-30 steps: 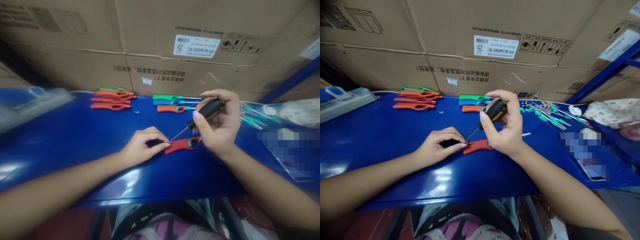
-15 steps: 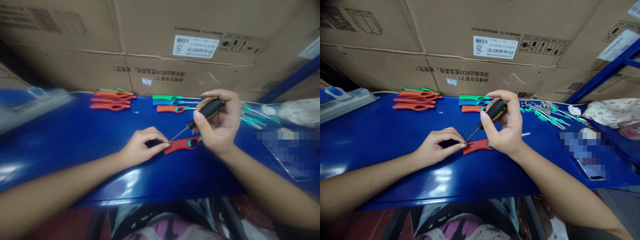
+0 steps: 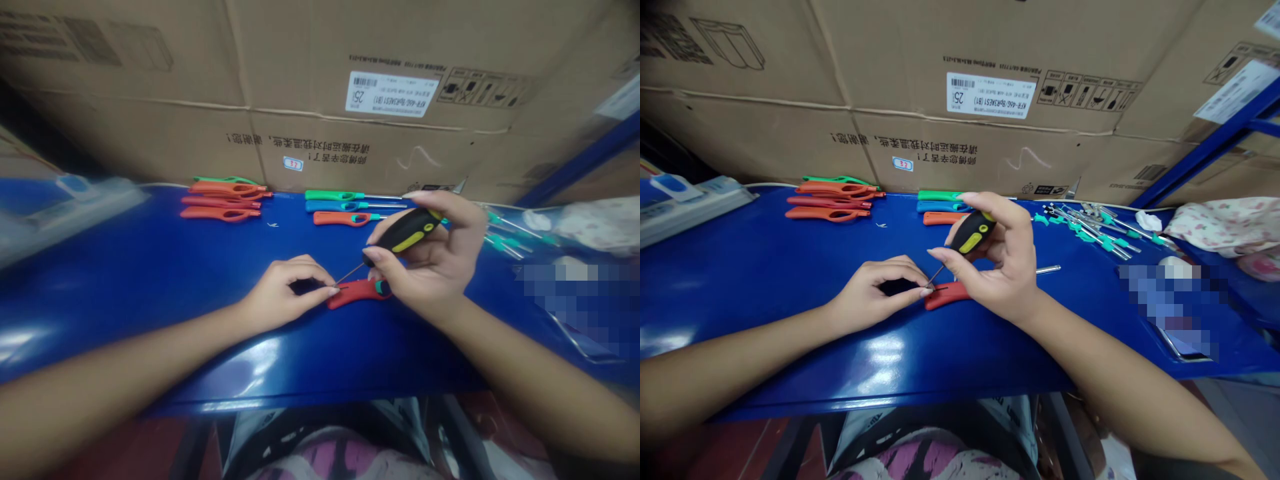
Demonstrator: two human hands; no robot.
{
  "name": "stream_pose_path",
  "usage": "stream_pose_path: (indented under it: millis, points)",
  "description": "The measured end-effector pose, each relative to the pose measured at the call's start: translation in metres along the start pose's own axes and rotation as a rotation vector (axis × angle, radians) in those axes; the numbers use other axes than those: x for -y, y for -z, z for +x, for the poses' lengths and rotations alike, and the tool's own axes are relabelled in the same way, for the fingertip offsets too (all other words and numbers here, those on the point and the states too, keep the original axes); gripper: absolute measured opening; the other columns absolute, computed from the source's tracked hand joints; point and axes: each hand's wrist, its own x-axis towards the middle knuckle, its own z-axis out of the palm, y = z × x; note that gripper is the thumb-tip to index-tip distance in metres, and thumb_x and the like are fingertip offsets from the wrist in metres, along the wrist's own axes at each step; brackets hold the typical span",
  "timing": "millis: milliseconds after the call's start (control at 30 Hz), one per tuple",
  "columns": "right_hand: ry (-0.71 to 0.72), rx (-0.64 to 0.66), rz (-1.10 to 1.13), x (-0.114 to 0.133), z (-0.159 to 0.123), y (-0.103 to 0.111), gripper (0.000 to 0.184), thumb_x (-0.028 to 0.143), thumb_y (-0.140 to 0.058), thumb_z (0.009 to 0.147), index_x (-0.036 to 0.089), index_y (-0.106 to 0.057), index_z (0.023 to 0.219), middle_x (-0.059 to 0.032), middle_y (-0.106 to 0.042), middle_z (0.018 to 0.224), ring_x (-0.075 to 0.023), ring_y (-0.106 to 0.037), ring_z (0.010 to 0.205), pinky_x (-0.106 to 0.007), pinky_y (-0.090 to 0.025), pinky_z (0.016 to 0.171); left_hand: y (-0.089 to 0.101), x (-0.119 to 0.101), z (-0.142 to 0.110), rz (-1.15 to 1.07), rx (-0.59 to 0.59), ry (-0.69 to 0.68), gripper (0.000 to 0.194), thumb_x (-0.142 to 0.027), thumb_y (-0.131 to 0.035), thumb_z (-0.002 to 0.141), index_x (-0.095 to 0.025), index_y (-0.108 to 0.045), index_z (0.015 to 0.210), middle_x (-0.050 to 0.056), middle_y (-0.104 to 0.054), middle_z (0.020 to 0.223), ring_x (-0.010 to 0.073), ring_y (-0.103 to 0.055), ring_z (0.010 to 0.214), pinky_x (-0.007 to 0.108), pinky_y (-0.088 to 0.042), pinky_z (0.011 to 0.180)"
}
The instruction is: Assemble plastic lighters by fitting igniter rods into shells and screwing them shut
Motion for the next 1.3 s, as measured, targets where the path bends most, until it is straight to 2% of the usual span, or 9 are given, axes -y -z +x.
stream_pose_path:
  millis: [67, 133, 233, 400, 633, 900, 1167, 1300]
  points:
    - [-0.003, -0.004, 0.046, -0.001, 0.0, 0.0, 0.05, 0.028, -0.074, 0.086, 0.031, -0.046, 0.128, -0.0067, -0.062, 0.109, -0.0177, -0.07, 0.076, -0.026, -0.062, 0.049, 0.0, 0.0, 0.0, 0.031, 0.017, -0.015, 0.011, -0.025, -0.071, 0.09, -0.018, -0.074, 0.097, 0.006, -0.077, 0.095, 0.0188, -0.07, 0.092, 0.034, -0.056, 0.086]
    - [0.012, 0.002, 0.066, -0.003, -0.001, 0.0, 0.048, 0.027, -0.075, 0.085, 0.031, -0.049, 0.125, -0.0057, -0.063, 0.107, -0.017, -0.069, 0.073, -0.027, -0.062, 0.05, 0.0, 0.0, -0.001, 0.081, 0.045, -0.029, 0.028, -0.03, -0.077, 0.085, -0.019, -0.07, 0.11, 0.007, -0.075, 0.108, 0.0214, -0.068, 0.103, 0.037, -0.054, 0.095]
    - [0.036, 0.02, 0.03, -0.009, -0.002, 0.0, 0.049, 0.026, -0.075, 0.085, 0.032, -0.051, 0.127, -0.007, -0.061, 0.118, -0.0168, -0.069, 0.074, -0.029, -0.064, 0.055, -0.001, 0.0, -0.001, 0.154, 0.102, -0.041, 0.047, -0.034, -0.081, 0.08, -0.02, -0.064, 0.122, 0.008, -0.071, 0.119, 0.0238, -0.065, 0.112, 0.04, -0.05, 0.101]
    - [0.044, 0.053, 0.001, -0.013, -0.004, 0.0, 0.055, 0.021, -0.075, 0.084, 0.029, -0.051, 0.133, -0.0072, -0.061, 0.125, -0.0154, -0.069, 0.077, -0.029, -0.065, 0.059, -0.001, 0.0, -0.002, 0.199, 0.168, -0.06, 0.046, -0.03, -0.075, 0.085, -0.02, -0.06, 0.127, 0.008, -0.07, 0.12, 0.0228, -0.064, 0.112, 0.038, -0.05, 0.1]
    - [0.067, 0.074, 0.04, -0.014, -0.004, 0.0, 0.058, 0.019, -0.076, 0.083, 0.027, -0.051, 0.134, -0.0072, -0.062, 0.121, -0.0148, -0.069, 0.078, -0.027, -0.064, 0.058, -0.002, 0.003, -0.003, 0.223, 0.182, -0.058, 0.044, -0.027, -0.072, 0.086, -0.019, -0.059, 0.128, 0.008, -0.071, 0.121, 0.0228, -0.066, 0.111, 0.038, -0.051, 0.098]
    - [0.097, 0.1, 0.087, -0.013, -0.004, -0.003, 0.059, 0.014, -0.075, 0.083, 0.027, -0.049, 0.135, -0.0072, -0.064, 0.125, -0.0145, -0.068, 0.078, -0.027, -0.062, 0.057, -0.002, 0.003, -0.003, 0.224, 0.22, -0.043, 0.044, -0.024, -0.072, 0.086, -0.018, -0.061, 0.128, 0.009, -0.07, 0.123, 0.0245, -0.064, 0.113, 0.04, -0.05, 0.1]
    - [0.011, 0.301, 0.098, -0.007, -0.001, 0.005, 0.059, 0.016, -0.063, 0.089, 0.023, -0.041, 0.143, -0.0093, -0.063, 0.119, -0.0197, -0.069, 0.096, -0.029, -0.064, 0.069, -0.003, 0.003, -0.002, 0.222, 0.201, -0.048, 0.038, -0.024, -0.073, 0.085, -0.017, -0.064, 0.122, 0.007, -0.073, 0.112, 0.0218, -0.066, 0.103, 0.037, -0.052, 0.094]
    - [-0.007, 0.293, 0.086, -0.009, 0.0, 0.005, 0.057, 0.014, -0.063, 0.089, 0.023, -0.042, 0.141, -0.0104, -0.058, 0.131, -0.0177, -0.069, 0.092, -0.028, -0.063, 0.067, -0.002, 0.005, -0.003, 0.228, 0.193, -0.042, 0.041, -0.024, -0.073, 0.085, -0.017, -0.063, 0.124, 0.008, -0.072, 0.115, 0.0227, -0.065, 0.105, 0.039, -0.051, 0.095]
